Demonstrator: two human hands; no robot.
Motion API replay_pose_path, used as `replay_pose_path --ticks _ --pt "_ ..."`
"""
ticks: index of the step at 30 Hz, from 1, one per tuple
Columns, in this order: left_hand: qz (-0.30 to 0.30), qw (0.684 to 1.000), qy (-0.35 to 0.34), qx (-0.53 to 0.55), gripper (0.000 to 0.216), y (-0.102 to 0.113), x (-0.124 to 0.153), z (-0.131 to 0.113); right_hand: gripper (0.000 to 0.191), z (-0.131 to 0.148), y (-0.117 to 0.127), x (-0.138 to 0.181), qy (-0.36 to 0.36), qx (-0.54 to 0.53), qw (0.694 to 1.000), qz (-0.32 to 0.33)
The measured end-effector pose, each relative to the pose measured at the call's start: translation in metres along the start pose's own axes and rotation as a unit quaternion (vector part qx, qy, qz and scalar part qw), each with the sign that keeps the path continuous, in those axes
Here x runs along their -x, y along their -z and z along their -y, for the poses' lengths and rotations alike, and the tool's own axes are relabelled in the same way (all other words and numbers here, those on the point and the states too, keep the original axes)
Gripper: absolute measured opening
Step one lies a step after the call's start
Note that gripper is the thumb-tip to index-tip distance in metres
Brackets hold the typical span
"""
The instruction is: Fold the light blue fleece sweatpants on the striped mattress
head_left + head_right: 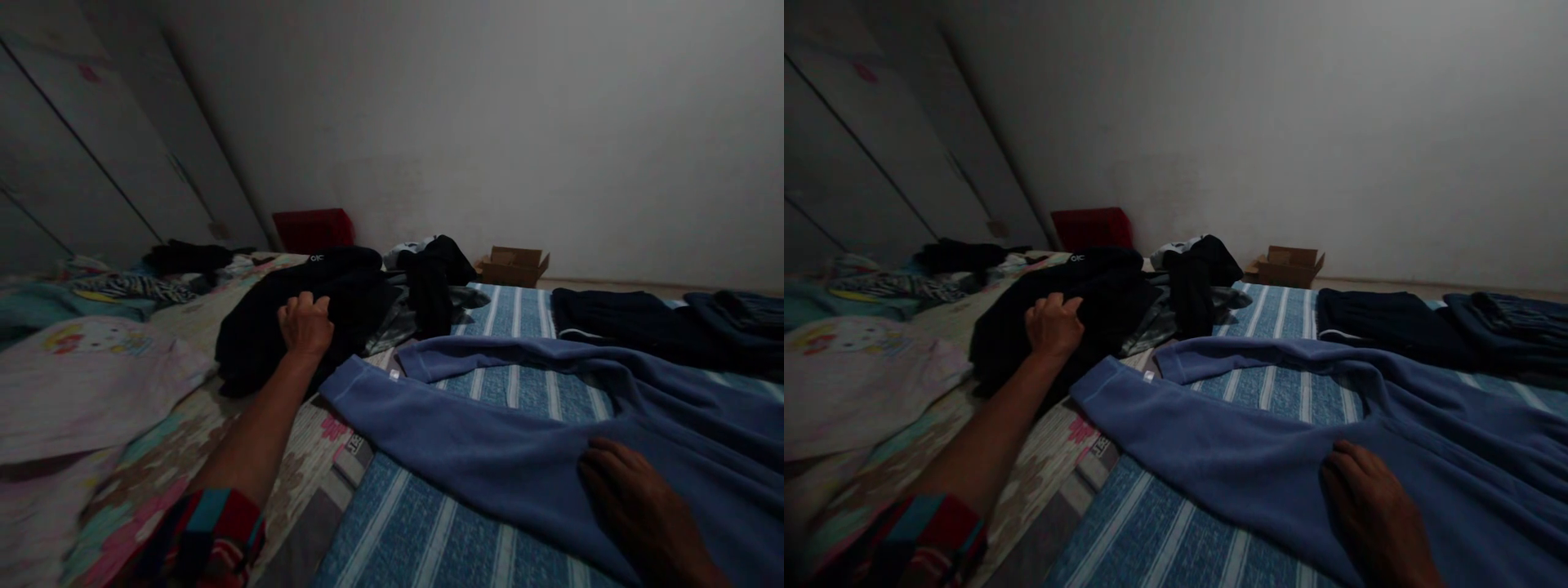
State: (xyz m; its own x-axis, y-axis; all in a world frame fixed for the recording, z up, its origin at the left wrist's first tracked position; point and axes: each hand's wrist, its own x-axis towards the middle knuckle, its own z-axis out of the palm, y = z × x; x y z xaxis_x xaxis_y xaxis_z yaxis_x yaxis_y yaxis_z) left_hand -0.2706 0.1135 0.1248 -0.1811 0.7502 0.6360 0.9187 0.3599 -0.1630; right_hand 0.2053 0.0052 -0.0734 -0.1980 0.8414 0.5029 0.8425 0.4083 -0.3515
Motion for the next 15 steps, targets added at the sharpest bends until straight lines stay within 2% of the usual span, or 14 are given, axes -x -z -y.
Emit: replay_pose_path --ticks 7,15 --pt "-0.027 0.999 -0.031 -0.014 0.039 -0.019 0.012 0.012 0.036 -0.004 -0.002 0.002 0.003 -0.003 1.000 -0.001" --pt "-0.040 0.994 -0.099 0.010 0.035 -0.026 0.034 -0.002 0.031 -0.004 -0.003 0.002 -0.015 -0.010 1.000 0.018"
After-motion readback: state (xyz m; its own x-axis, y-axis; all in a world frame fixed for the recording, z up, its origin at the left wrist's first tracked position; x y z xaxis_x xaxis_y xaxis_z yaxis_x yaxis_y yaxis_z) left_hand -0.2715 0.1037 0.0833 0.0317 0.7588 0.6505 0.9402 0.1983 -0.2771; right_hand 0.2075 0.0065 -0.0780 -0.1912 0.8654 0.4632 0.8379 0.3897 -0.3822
